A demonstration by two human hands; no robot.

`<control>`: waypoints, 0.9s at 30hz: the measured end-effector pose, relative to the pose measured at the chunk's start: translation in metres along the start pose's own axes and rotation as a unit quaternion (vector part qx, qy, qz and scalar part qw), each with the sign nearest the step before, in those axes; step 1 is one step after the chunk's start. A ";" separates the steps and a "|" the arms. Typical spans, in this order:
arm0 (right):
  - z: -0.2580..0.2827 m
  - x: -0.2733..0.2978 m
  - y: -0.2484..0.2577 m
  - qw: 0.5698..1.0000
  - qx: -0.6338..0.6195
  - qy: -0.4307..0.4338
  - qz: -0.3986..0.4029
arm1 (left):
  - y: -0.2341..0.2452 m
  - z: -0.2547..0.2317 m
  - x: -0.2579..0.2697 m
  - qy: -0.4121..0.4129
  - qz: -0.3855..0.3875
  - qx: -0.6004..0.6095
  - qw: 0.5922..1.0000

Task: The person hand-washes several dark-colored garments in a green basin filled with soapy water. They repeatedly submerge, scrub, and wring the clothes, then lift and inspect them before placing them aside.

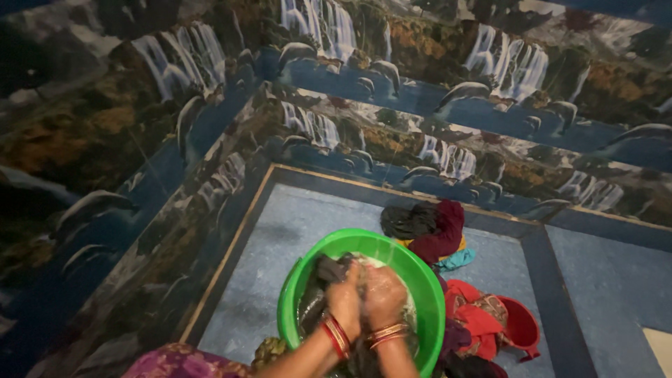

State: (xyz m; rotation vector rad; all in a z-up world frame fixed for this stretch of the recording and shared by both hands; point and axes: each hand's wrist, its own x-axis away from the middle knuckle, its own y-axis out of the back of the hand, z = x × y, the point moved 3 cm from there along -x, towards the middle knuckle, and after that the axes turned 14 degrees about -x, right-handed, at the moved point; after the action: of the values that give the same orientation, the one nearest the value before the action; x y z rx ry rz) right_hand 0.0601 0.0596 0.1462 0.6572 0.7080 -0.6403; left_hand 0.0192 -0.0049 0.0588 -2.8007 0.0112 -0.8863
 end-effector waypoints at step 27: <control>0.023 0.050 0.000 0.989 -0.123 -0.074 -0.024 | 0.005 0.010 -0.026 0.058 0.248 0.170 0.952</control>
State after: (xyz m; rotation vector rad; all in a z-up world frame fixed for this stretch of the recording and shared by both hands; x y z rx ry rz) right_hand 0.0985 0.0277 0.1223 0.3610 0.6523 -0.6268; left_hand 0.0044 -0.0058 0.0352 -2.2663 0.5057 -0.8254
